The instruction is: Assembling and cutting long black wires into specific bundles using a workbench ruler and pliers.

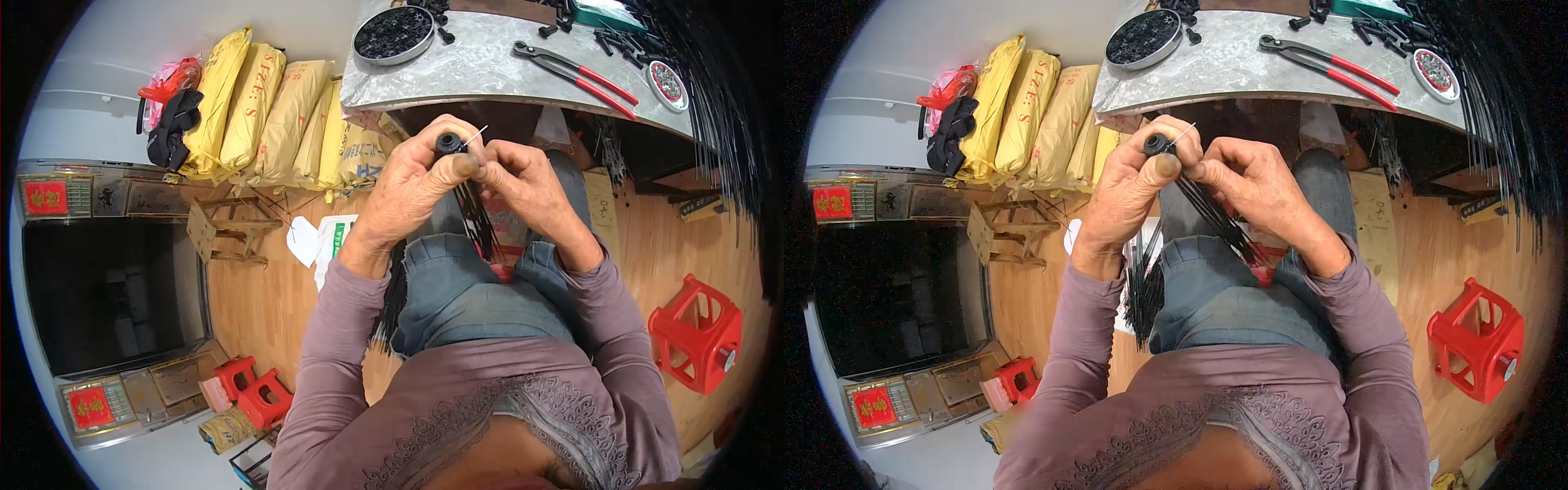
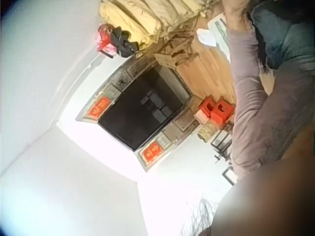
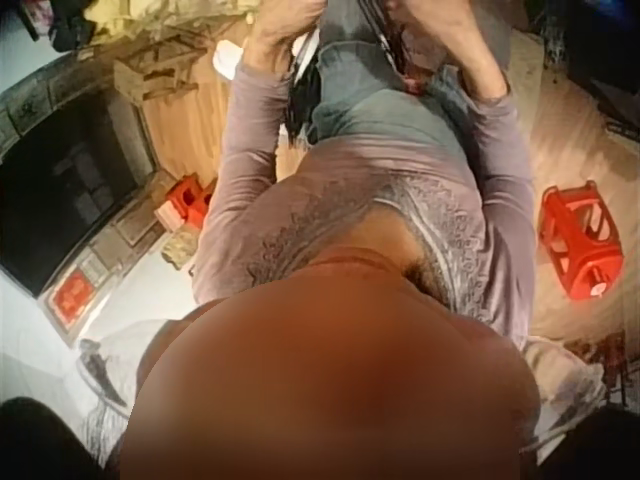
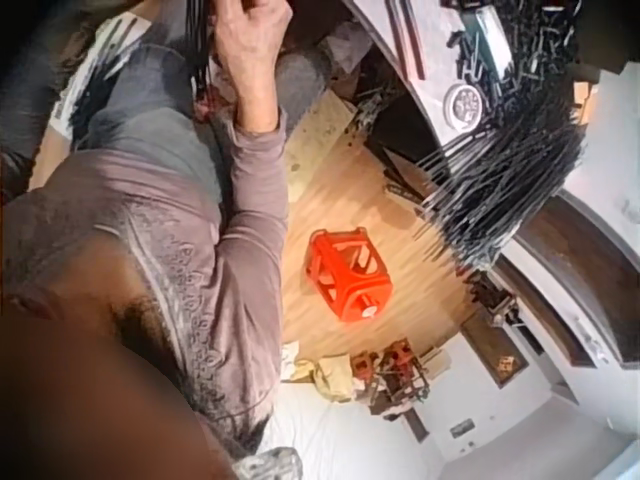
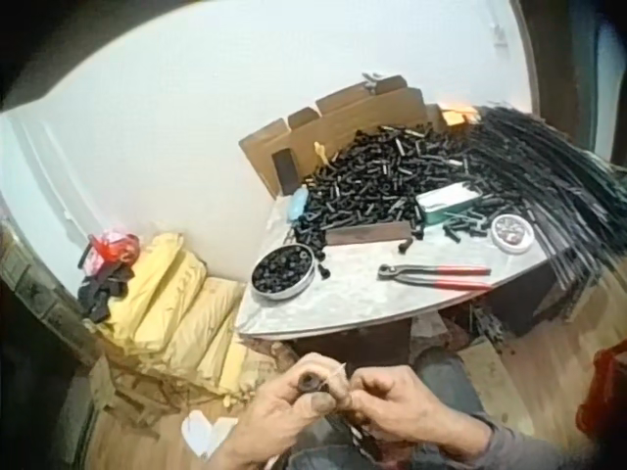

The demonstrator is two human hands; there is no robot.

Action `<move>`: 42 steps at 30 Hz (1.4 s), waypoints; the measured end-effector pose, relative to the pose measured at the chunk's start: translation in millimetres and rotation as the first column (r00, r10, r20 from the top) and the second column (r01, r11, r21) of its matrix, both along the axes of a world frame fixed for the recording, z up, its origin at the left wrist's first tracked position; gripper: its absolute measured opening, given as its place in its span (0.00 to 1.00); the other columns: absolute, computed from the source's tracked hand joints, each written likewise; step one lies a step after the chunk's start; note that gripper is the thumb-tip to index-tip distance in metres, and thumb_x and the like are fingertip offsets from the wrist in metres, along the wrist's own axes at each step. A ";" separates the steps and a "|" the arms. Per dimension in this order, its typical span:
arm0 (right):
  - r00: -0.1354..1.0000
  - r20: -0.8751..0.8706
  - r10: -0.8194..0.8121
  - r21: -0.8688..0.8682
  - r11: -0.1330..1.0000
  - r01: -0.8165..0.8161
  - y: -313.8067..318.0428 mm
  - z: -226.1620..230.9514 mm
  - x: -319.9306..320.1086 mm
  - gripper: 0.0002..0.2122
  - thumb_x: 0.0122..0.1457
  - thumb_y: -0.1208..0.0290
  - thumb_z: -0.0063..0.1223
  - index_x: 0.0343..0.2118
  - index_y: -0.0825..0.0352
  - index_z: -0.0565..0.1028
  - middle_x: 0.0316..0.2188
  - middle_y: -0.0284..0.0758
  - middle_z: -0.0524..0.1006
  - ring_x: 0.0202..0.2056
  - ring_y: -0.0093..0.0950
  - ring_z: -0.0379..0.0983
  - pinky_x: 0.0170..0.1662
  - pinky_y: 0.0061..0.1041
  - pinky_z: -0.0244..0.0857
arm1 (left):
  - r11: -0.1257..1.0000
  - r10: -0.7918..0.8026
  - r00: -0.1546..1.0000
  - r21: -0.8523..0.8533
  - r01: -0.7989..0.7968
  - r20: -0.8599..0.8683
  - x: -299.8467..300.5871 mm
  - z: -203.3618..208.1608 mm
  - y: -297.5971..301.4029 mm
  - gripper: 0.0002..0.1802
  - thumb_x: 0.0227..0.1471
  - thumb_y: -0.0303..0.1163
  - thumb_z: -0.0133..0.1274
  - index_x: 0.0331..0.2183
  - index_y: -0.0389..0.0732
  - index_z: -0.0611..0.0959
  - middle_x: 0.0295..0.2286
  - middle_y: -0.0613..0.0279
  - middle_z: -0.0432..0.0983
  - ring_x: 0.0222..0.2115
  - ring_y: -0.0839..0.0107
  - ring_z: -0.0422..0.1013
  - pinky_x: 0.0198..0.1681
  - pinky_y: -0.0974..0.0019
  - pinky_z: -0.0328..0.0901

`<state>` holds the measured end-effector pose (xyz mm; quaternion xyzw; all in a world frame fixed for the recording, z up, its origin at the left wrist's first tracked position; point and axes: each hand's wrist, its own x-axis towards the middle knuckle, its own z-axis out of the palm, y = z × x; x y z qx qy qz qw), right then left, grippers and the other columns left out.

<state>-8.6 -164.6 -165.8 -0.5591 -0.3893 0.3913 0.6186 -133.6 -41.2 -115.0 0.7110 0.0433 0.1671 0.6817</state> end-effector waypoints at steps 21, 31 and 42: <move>0.983 -0.182 -0.032 0.115 0.992 0.053 2.3 -2.8 -11.6 0.10 0.58 0.68 0.56 0.38 0.71 0.77 0.27 0.28 0.76 0.31 0.16 0.70 0.34 0.16 0.65 | 0.993 0.060 0.990 -0.113 -0.045 0.131 0.6 -16.0 -9.5 0.31 0.60 0.55 0.35 0.38 0.33 0.75 0.44 0.45 0.71 0.52 0.56 0.64 0.58 0.54 0.54; 0.915 0.229 -0.332 0.325 0.912 0.250 1.7 -1.8 -25.1 0.08 0.58 0.73 0.54 0.36 0.73 0.76 0.28 0.32 0.76 0.29 0.19 0.71 0.32 0.20 0.65 | 0.988 0.076 0.987 -0.141 -0.055 0.144 1.1 -16.3 -15.2 0.32 0.61 0.55 0.34 0.40 0.33 0.76 0.45 0.44 0.71 0.53 0.55 0.62 0.58 0.53 0.53; 0.944 0.212 -0.254 0.228 0.952 0.205 -3.8 -0.1 -23.7 0.09 0.56 0.75 0.55 0.39 0.73 0.74 0.28 0.32 0.75 0.29 0.19 0.71 0.32 0.21 0.65 | 0.981 0.147 0.978 -0.147 -0.124 0.151 2.7 -20.3 -19.1 0.27 0.61 0.53 0.36 0.31 0.36 0.72 0.39 0.50 0.71 0.51 0.58 0.63 0.57 0.55 0.54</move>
